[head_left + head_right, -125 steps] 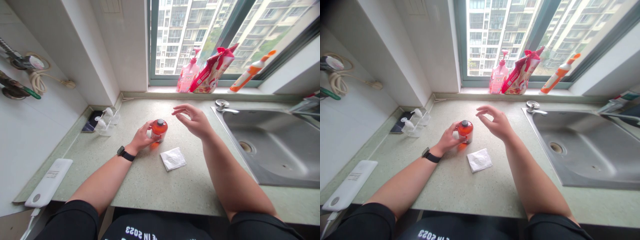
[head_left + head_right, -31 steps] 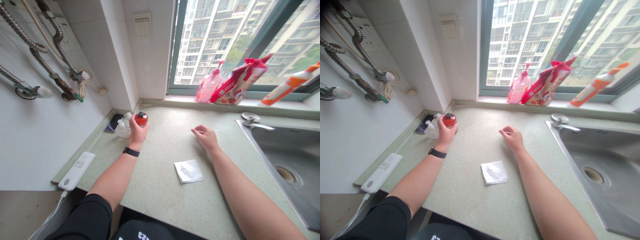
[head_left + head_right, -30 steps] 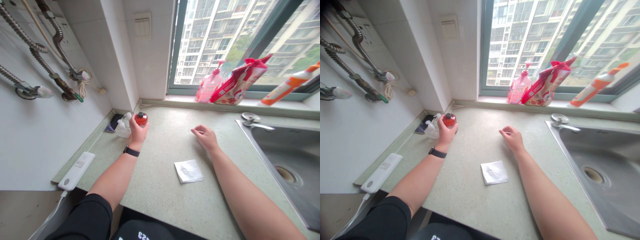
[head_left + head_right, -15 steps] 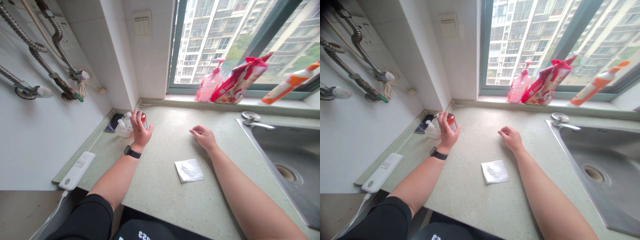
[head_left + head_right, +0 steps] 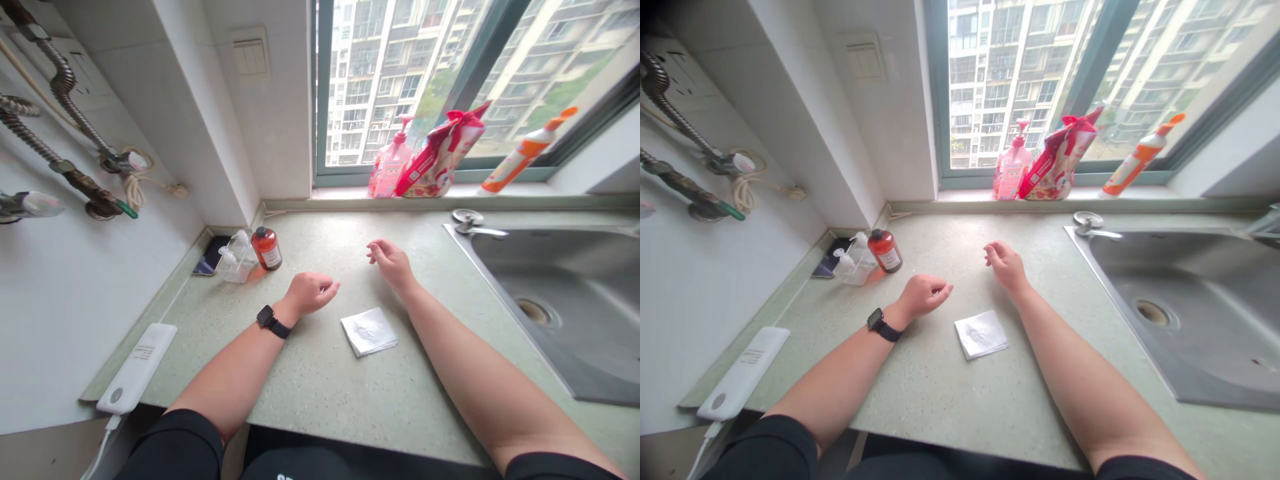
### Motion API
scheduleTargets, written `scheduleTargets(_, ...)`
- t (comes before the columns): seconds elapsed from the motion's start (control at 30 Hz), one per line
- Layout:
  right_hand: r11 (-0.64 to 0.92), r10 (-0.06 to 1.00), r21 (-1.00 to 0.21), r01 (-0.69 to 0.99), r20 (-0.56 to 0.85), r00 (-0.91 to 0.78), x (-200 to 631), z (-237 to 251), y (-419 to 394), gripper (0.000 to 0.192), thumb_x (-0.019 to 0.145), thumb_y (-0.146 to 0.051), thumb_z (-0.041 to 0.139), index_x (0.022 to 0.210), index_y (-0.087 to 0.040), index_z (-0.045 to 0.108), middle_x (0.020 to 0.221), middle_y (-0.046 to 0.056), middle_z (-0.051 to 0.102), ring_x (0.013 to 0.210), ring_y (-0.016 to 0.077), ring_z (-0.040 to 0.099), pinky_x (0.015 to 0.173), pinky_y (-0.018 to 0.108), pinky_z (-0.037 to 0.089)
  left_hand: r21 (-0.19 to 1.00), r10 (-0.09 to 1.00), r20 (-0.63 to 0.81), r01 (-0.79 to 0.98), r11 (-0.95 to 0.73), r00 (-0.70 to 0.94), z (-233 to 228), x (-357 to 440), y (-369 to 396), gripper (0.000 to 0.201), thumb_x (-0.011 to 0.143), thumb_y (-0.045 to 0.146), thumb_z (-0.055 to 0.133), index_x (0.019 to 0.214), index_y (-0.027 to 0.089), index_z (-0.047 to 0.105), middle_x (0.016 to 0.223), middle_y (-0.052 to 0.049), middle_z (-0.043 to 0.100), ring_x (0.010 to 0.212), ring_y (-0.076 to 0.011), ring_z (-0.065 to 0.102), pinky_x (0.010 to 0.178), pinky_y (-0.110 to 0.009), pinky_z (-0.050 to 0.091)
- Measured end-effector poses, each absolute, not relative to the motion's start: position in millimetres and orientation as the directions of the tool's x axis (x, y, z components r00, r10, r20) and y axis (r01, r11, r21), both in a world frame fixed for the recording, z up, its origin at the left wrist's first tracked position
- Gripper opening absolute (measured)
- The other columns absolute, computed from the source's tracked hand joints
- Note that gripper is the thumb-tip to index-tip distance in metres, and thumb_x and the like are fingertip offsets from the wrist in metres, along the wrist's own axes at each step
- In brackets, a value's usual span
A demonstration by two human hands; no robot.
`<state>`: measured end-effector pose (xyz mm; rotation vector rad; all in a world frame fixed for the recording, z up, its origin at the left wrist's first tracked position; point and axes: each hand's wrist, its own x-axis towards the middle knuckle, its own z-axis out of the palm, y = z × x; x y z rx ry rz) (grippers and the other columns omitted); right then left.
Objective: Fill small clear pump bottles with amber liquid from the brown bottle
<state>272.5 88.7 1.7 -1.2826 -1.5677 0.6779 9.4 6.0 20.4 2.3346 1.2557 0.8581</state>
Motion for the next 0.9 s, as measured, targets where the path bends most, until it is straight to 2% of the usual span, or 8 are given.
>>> scheduleTargets(0.1,0.3,0.936,-0.869,0.394,0.347,0.053,268.4,19.2,83.1,0.067,0.089,-0.088,0.054,0.094,-0.023,0.07,0.072,0.003,0.071,0.067,0.0201,0.07,0.064,0.032,0.052,0.616,0.857,0.199,0.619,-0.486,0.475,14.9,13.8,9.7,0.045,0.096,0.038,0.052,0.06,0.02,0.031,0.057,0.005,0.028,0.056,-0.0113,0.029,0.06,-0.033,0.02)
scheduleTargets(0.17,0.321,0.928,-0.878,0.355,0.367,0.07,267.5,35.8,77.8,0.066,0.088,-0.088,0.059,0.093,-0.023,0.071,0.077,0.004,0.073,0.057,0.0156,0.061,0.053,0.03,0.045,0.636,0.865,0.179,0.616,-0.465,0.468,12.9,12.4,13.2,0.043,0.094,0.036,0.051,0.061,0.021,0.028,0.056,0.005,0.025,0.055,-0.011,0.027,0.06,-0.033,0.018)
scheduleTargets(0.27,0.342,0.927,-0.908,0.243,0.368,0.07,267.3,56.4,65.2,0.062,0.087,-0.084,0.064,0.092,-0.023,0.071,0.074,0.002,0.072,0.048,0.0113,0.048,0.046,0.028,0.037,0.654,0.87,0.176,0.606,-0.453,0.46,12.1,9.0,17.3,0.041,0.092,0.036,0.05,0.061,0.022,0.026,0.057,0.006,0.022,0.056,-0.011,0.023,0.06,-0.034,0.016)
scheduleTargets(0.4,0.289,0.957,-0.945,0.151,0.288,-0.031,265.5,57.1,39.8,0.061,0.094,-0.081,0.059,0.077,-0.023,0.065,0.069,0.002,0.069,0.048,0.0107,0.043,0.049,0.029,0.036,0.671,0.867,0.154,0.594,-0.444,0.473,13.1,8.4,18.1,0.042,0.092,0.038,0.049,0.062,0.022,0.027,0.058,0.005,0.024,0.056,-0.0107,0.025,0.06,-0.033,0.017)
scheduleTargets(0.53,0.188,0.974,-0.965,0.182,0.16,-0.158,261.6,34.1,20.7,0.061,0.095,-0.078,0.058,0.072,-0.023,0.064,0.068,0.001,0.066,0.05,0.0107,0.04,0.053,0.03,0.036,0.663,0.868,0.117,0.613,-0.43,0.482,14.8,10.0,17.0,0.042,0.092,0.04,0.049,0.062,0.021,0.027,0.06,0.005,0.024,0.057,-0.0106,0.026,0.061,-0.033,0.018)
scheduleTargets(0.7,0.112,0.972,-0.974,0.199,0.067,-0.224,256.6,9.1,20.5,0.056,0.094,-0.071,0.059,0.065,-0.022,0.064,0.054,-0.004,0.05,0.049,0.0114,0.037,0.052,0.029,0.03,0.657,0.855,0.092,0.615,-0.437,0.51,17.2,9.8,16.6,0.041,0.091,0.039,0.049,0.061,0.021,0.027,0.06,0.005,0.023,0.057,-0.0105,0.027,0.061,-0.032,0.019)
scheduleTargets(0.9,0.1,0.961,-0.97,0.221,0.036,-0.276,257.2,2.7,19.3,0.049,0.094,-0.06,0.06,0.065,-0.021,0.063,0.058,-0.002,0.054,0.055,0.0124,0.042,0.058,0.029,0.032,0.654,0.846,0.084,0.612,-0.446,0.527,17.3,9.8,17.1,0.042,0.092,0.039,0.05,0.06,0.021,0.027,0.059,0.005,0.022,0.056,-0.0108,0.027,0.06,-0.032,0.019)
